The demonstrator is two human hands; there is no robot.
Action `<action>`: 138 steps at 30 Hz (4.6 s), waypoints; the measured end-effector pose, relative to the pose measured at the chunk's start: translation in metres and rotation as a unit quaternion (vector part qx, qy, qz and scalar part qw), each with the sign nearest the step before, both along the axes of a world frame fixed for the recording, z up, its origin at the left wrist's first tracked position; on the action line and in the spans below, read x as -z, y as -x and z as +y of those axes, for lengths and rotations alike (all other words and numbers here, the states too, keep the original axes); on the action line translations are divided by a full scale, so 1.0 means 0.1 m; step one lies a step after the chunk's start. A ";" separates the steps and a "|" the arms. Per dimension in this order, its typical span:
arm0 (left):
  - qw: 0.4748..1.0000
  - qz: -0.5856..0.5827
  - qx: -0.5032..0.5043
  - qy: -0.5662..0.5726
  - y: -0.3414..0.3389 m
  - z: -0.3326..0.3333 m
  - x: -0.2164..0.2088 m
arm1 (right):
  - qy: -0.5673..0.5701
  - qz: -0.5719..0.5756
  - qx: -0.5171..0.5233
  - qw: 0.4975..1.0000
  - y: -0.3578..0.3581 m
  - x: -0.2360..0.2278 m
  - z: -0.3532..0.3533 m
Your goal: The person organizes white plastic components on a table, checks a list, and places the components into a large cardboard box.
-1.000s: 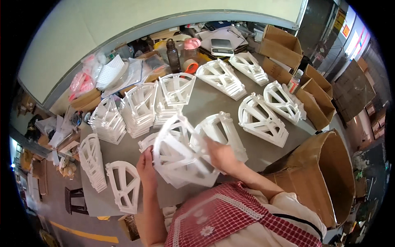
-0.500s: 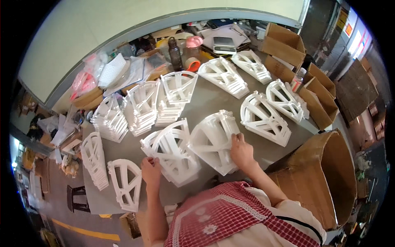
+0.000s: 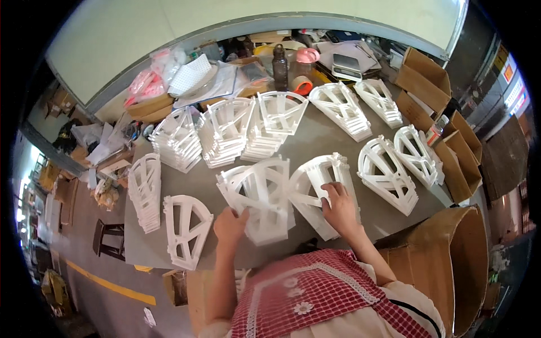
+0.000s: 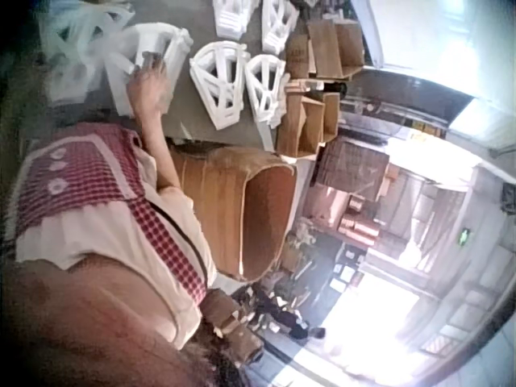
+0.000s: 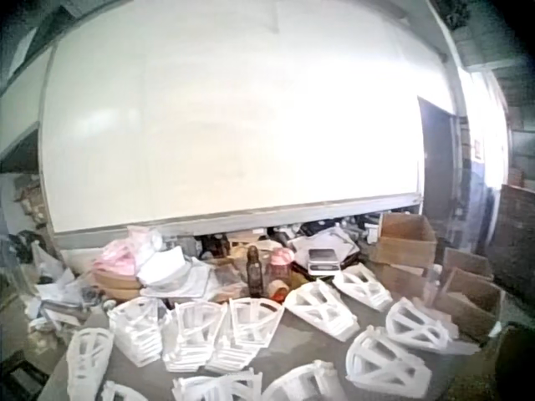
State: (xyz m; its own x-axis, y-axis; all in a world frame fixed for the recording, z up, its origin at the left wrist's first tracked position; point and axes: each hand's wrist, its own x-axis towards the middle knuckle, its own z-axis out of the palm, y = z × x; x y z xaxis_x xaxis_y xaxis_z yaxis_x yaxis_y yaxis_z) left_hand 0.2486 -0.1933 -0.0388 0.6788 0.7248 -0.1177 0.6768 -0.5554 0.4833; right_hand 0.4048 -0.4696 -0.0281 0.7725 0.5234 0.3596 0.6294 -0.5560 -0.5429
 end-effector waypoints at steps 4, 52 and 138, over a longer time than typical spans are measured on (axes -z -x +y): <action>0.999 -0.042 -0.010 -0.033 0.05 -0.09 -0.15 | -0.059 0.038 -0.058 0.996 0.06 -0.15 0.16; 0.909 -0.212 0.058 -0.353 1.16 0.41 0.01 | -0.161 0.261 -0.112 0.945 -0.28 0.14 0.13; 0.999 -0.002 0.039 -0.013 0.49 -0.34 0.24 | 0.163 0.093 0.091 0.978 0.10 -0.09 -0.49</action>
